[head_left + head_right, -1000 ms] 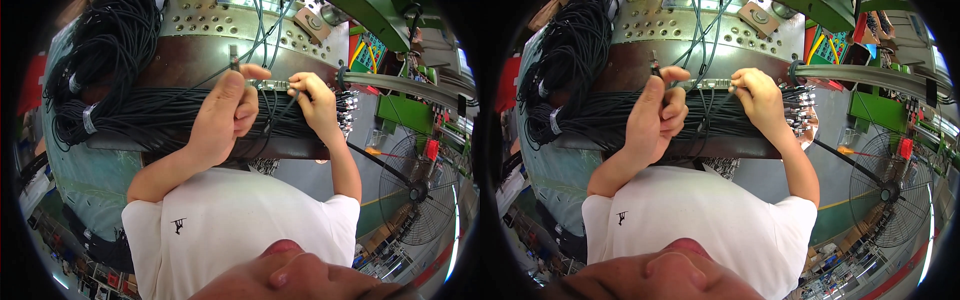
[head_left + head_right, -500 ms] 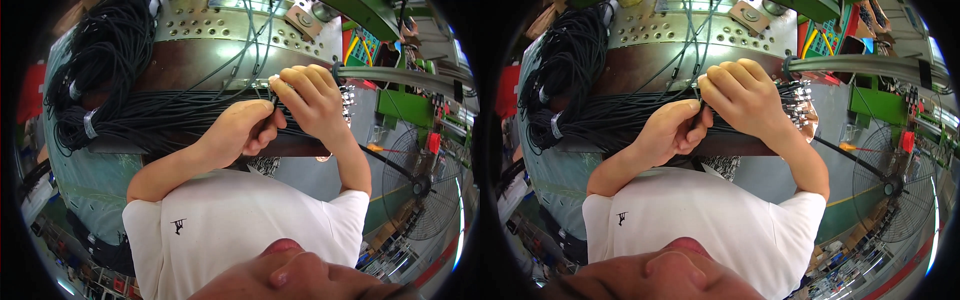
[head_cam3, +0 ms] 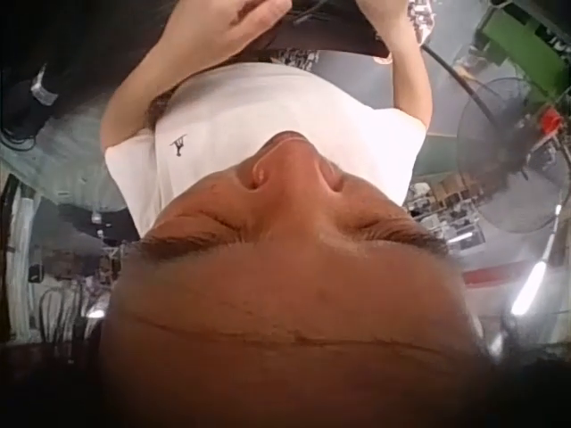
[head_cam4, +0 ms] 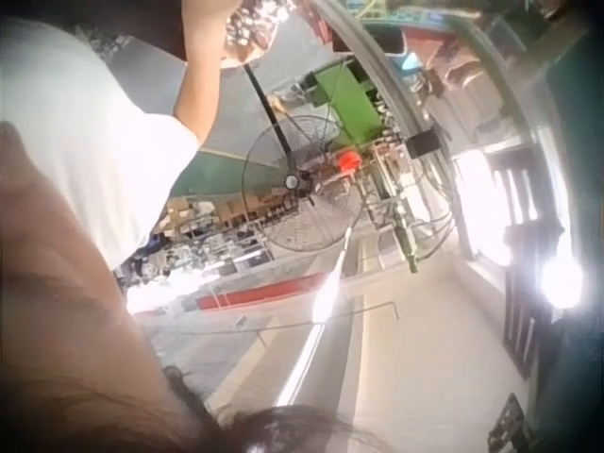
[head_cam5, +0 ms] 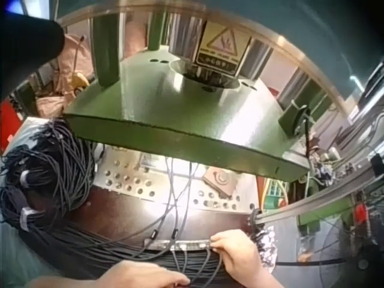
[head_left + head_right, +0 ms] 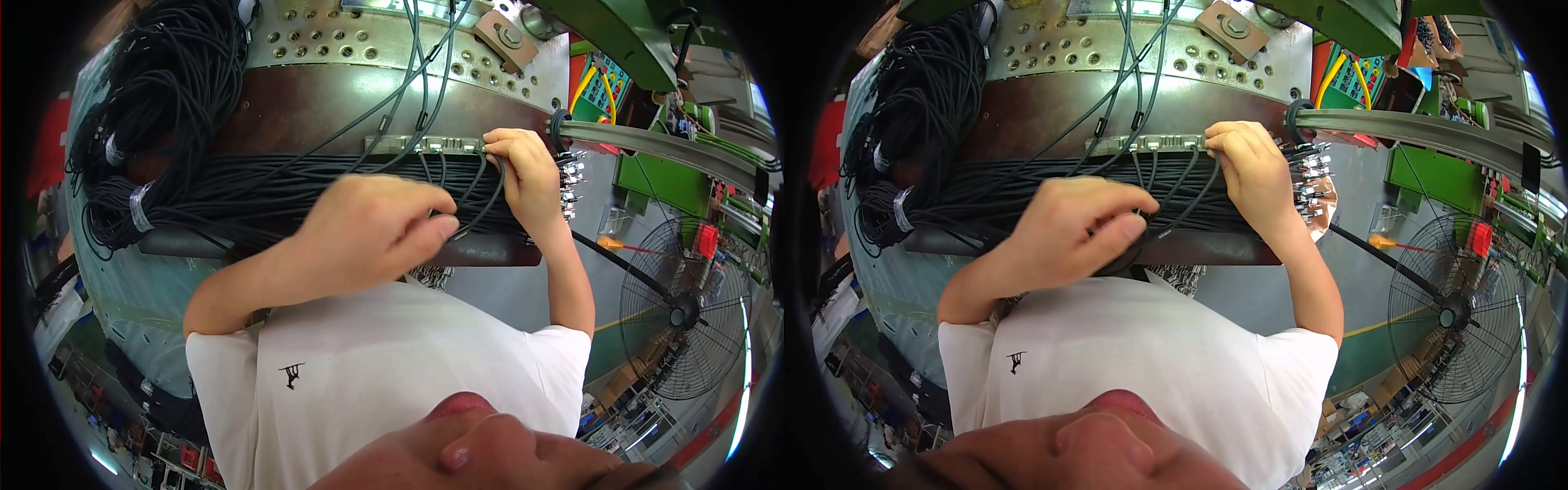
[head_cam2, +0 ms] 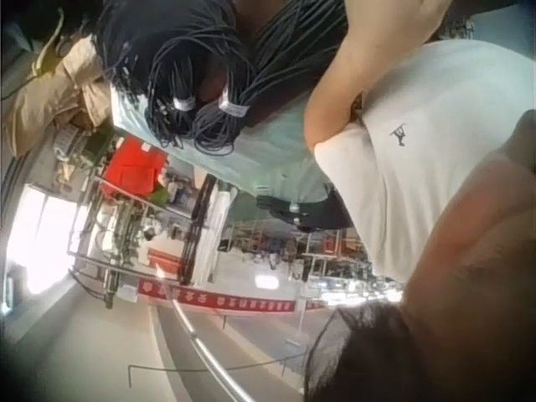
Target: Organizing and inserting individual black cables into a metal slot fixture at a workbench.
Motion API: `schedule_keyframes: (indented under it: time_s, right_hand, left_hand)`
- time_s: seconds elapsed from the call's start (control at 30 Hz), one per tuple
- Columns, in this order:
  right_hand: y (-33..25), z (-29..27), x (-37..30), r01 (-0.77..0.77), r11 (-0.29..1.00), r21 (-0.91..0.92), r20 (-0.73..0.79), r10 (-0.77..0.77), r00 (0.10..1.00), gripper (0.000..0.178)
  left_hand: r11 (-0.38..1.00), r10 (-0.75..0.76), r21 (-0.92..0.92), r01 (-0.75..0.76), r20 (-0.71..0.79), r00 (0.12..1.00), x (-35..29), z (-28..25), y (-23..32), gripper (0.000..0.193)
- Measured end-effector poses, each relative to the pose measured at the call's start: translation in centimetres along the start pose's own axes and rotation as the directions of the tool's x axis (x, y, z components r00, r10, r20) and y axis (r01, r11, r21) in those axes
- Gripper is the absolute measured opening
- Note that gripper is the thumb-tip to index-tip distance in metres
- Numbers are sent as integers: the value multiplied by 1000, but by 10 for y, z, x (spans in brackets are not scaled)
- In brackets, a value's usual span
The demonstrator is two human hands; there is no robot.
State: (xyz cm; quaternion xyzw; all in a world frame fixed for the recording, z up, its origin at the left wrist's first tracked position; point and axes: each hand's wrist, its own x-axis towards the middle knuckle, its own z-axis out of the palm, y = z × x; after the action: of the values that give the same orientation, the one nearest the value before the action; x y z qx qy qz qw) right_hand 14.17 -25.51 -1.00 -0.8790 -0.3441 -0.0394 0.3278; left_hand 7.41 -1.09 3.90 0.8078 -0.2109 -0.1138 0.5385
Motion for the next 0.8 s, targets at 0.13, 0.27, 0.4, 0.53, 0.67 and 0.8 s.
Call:
schedule_keyframes:
  time_s: [0.13, 0.27, 0.4, 0.53, 0.67, 0.8]
  right_hand:
    - [0, -2, 1, -10, 1000, -21, 6, 10, 1000, 17]
    - [6, -25, 20, -254, 940, 229, 351, 164, 922, 14]
    - [33, -17, 105, -174, 934, 311, -41, 196, 980, 19]
    - [126, 12, 148, -264, 964, 15, -183, 262, 948, 29]
    - [190, 23, 168, -116, 988, -106, -419, 62, 906, 24]
    - [113, 5, 154, 86, 596, -798, 18, -118, 993, 31]
  left_hand:
    - [997, 29, 79, -16, -165, 986, 22, -34, -31, 23]
    - [904, -316, -379, 197, -285, 905, 83, -64, -83, 36]
    - [373, -447, -896, 240, 54, 893, 132, -20, -72, 39]
    - [362, -403, -902, 237, 79, 912, 125, -21, -74, 37]
    - [405, -337, -886, 226, 85, 938, 129, -19, -63, 39]
    - [296, -350, -925, 237, 126, 928, 99, -38, -55, 40]
